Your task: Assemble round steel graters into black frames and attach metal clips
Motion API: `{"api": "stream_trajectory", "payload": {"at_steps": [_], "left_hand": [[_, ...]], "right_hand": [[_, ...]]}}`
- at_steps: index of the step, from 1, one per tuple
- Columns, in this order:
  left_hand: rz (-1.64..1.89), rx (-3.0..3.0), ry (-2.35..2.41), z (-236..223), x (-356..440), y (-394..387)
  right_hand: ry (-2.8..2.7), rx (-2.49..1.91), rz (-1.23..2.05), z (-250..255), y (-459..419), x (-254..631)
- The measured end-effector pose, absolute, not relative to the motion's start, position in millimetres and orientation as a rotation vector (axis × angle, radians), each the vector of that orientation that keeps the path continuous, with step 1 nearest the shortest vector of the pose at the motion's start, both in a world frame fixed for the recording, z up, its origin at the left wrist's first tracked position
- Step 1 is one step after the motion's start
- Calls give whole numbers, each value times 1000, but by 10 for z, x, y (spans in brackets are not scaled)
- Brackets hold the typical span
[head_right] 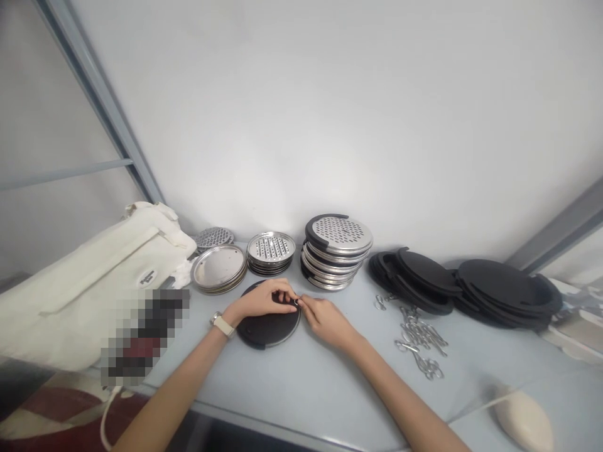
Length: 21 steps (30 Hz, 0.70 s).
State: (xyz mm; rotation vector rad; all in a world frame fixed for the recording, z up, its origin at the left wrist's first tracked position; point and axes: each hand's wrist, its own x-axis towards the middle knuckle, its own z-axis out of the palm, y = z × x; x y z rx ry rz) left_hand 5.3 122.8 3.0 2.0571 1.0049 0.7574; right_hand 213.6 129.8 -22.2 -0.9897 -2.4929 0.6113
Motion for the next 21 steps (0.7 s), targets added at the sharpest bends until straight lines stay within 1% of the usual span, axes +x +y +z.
{"api": "stream_trajectory", "payload": {"at_steps": [21], "left_hand": [[741,2108,1035,69,63,1195]], "right_hand": [[-2485,-977,646,-218,1299,2132]]}}
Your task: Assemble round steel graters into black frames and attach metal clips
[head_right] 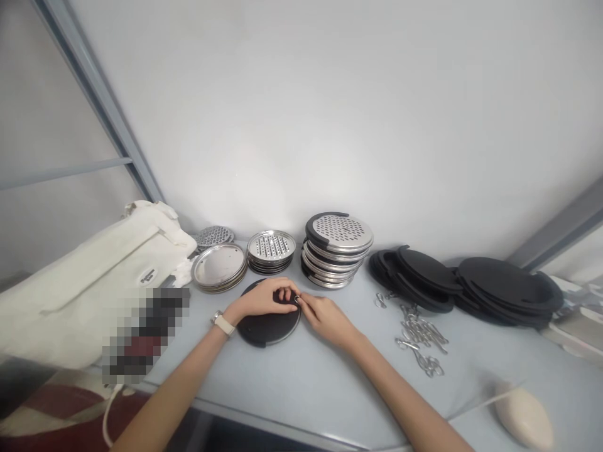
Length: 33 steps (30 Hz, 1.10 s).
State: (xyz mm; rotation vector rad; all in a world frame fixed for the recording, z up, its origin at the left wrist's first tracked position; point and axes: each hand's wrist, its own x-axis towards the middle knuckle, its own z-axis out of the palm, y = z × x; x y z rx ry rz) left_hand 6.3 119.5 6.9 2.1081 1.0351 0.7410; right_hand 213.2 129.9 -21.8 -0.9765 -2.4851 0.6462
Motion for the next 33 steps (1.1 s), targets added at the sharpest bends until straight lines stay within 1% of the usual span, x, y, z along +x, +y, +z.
{"api": "stream_trajectory", "payload": {"at_steps": [33], "left_hand": [[750,2067,1002,43,60,1218]], "right_hand": [[-2483,-979,689,-215,1302,2136]]}}
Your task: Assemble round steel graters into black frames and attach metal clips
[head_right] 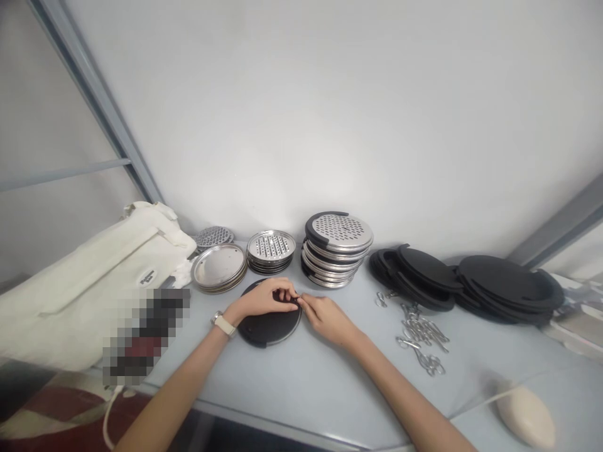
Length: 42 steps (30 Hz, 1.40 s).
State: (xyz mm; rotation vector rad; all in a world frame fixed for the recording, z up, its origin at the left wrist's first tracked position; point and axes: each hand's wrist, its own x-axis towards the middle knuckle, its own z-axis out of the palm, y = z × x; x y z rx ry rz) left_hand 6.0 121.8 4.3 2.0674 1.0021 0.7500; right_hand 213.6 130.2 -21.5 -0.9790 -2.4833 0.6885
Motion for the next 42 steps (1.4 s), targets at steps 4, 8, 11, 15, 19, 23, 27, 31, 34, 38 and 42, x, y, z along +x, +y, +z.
{"api": "stream_trajectory", "payload": {"at_steps": [4,8,11,15,19,23,27,31,34,38,42], "left_hand": [[748,2067,1022,42,58,1218],[752,2069,1020,47,60,1214],[746,2083,1030,51,62,1216],[743,2103,1024,37,59,1227],[761,2111,1007,26,53,1232],[751,2107,1018,44,58,1224],[738,2105,1032,65,66,1212],[734,2092,1018,66,66,1208],[735,2093,997,53,61,1213],[737,2123,980,40,57,1223],[735,2147,1000,48,61,1220]], "right_hand": [[-2477,-991,715,-217,1301,2134],[-2466,-1002,739,-222,1306,2131],[-2465,-1017,753,-228,1316,2132],[-2461,-1044,775,-229,1331,2136],[-2451,-1051,817,-215,1343,2140],[-2451,-1041,853,-186,1345,2143],[-2468,-1027,857,-162,1341,2144],[-2475,-1013,879,-151,1341,2150],[-2477,-996,898,-134,1352,2174],[-2487,-984,931,-107,1376,2218],[-2485,-996,935,-128,1375,2206]]}}
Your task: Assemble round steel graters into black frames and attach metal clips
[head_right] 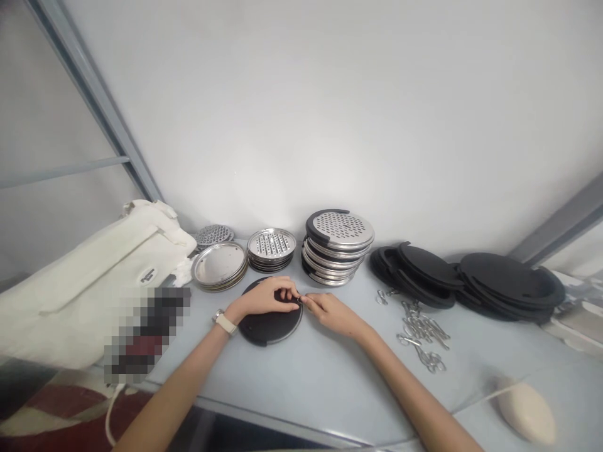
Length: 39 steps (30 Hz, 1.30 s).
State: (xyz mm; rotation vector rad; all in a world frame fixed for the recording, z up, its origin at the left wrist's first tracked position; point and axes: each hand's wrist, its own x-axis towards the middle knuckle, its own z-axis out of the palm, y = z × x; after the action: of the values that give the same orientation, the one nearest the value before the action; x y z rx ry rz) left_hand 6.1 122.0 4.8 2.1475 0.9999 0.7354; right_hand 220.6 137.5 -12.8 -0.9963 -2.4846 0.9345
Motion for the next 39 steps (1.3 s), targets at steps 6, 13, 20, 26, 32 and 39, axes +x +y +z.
{"api": "stream_trajectory", "payload": {"at_steps": [6,13,20,26,32,39], "left_hand": [[729,2111,1011,68,73,1198],[734,2119,1002,51,65,1212],[709,2111,1007,49,60,1222],[723,2113,982,40,54,1227],[714,2116,1009,66,65,1207],[710,2097,1014,83,69,1190]], "right_hand": [[-2446,-1017,786,-192,1326,2121],[-2527,-985,819,-157,1368,2182],[-2509,-989,817,-144,1344,2177],[-2503,-990,848,-149,1347,2196],[-2495,-996,795,-185,1332,2174],[-2496,-943,736,-159,1288,2128]]}}
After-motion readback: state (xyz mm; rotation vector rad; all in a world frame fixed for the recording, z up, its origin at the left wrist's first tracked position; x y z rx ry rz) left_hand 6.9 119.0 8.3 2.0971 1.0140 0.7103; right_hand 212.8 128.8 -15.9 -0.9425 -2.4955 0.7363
